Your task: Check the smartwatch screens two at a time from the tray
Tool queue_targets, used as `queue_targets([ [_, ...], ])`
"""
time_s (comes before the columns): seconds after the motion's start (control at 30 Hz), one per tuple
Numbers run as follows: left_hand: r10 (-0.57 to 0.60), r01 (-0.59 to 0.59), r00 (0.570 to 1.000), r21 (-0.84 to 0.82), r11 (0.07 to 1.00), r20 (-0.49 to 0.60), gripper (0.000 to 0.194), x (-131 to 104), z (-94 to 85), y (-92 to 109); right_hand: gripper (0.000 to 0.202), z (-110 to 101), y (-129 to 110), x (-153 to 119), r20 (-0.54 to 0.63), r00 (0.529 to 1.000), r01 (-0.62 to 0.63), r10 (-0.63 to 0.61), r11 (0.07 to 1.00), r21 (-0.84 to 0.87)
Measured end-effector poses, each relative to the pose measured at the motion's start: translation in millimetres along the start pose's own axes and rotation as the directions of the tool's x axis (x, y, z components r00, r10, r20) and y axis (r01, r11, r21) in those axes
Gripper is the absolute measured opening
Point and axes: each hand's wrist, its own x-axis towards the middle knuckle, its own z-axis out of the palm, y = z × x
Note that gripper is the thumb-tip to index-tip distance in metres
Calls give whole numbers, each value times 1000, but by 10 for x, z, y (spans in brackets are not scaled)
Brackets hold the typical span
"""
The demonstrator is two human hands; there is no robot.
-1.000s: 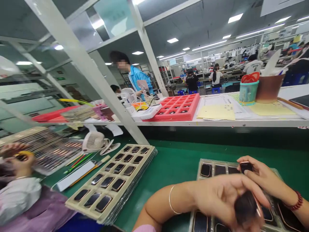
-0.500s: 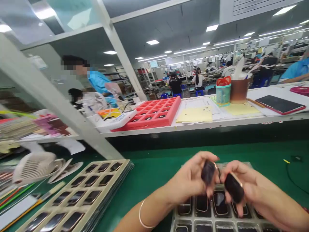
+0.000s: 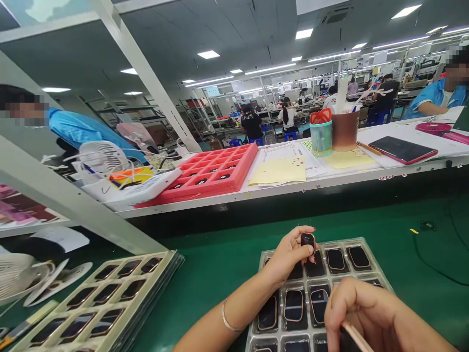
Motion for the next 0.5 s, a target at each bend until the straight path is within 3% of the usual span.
queue_targets([
  [0.13, 56, -56, 996, 7, 998, -64, 31, -49, 16, 42, 45, -268, -52, 230, -163, 983, 65, -89, 987, -150],
  [0.23, 92, -93, 991, 1, 996, -101, 36, -92, 40, 79, 45, -555, -72, 413, -296, 948, 36, -114, 966, -258],
  [0.37, 104, -102, 990, 29, 994, -100, 39, -115, 32, 90, 48, -816, -20, 532, -303, 941, -7, -149, 888, -460],
  [0.5, 120, -113, 988, 75, 991, -94, 27, -101, -10, 58, 42, -871, 1, 541, -265, 949, 0, -169, 844, -537],
])
